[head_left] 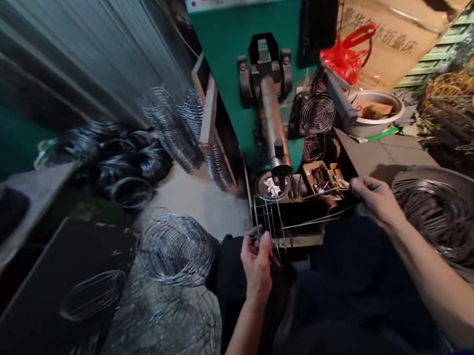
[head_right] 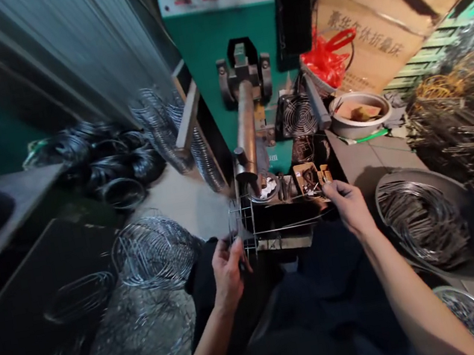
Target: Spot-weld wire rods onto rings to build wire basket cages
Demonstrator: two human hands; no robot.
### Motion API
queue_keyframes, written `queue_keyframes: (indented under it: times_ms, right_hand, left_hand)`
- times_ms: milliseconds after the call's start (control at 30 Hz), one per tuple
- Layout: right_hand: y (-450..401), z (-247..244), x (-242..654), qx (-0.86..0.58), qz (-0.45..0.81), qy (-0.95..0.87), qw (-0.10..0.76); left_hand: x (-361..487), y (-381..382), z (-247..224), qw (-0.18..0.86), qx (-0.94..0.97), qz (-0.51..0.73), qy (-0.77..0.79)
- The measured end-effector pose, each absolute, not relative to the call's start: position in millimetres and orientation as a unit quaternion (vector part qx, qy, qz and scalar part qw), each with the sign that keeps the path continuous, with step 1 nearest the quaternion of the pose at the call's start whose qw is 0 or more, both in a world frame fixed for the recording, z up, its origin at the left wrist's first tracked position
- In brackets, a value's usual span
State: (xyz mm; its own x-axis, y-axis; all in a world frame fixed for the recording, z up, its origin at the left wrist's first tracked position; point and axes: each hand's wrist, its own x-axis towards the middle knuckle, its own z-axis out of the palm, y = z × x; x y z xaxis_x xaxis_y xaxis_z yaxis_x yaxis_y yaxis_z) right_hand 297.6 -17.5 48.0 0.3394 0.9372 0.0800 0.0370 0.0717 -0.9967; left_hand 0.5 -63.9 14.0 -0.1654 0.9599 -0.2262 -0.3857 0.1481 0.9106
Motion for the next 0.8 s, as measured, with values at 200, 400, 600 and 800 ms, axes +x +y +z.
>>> queue_keyframes:
  times_ms: [200,400,600,800]
  right_hand:
    - [-16.5,9.0,266.2,-0.543,0.432,-0.437,0.572]
    - [-8.0,-7.6,269.3,-0.552,0.445,-0.432,0.557]
    - [4.7,-8.4,273.0,-0.544,0.485,-0.411,0.548]
    - [20.3,-10.6,276.1,-0.533,0.487,-0.402,0.563]
  left_hand:
    - [4.1,-60.1,12.9,0.597,0.282,0.579,0.479]
    - [7.3,-53.1,14.8,0.605,0.271,0.576,0.479]
    - [10.9,-44.1,10.9,0.612,0.263,0.574,0.476]
    - [14.2,-30.6,14.5,0.615,0.25,0.582,0.47]
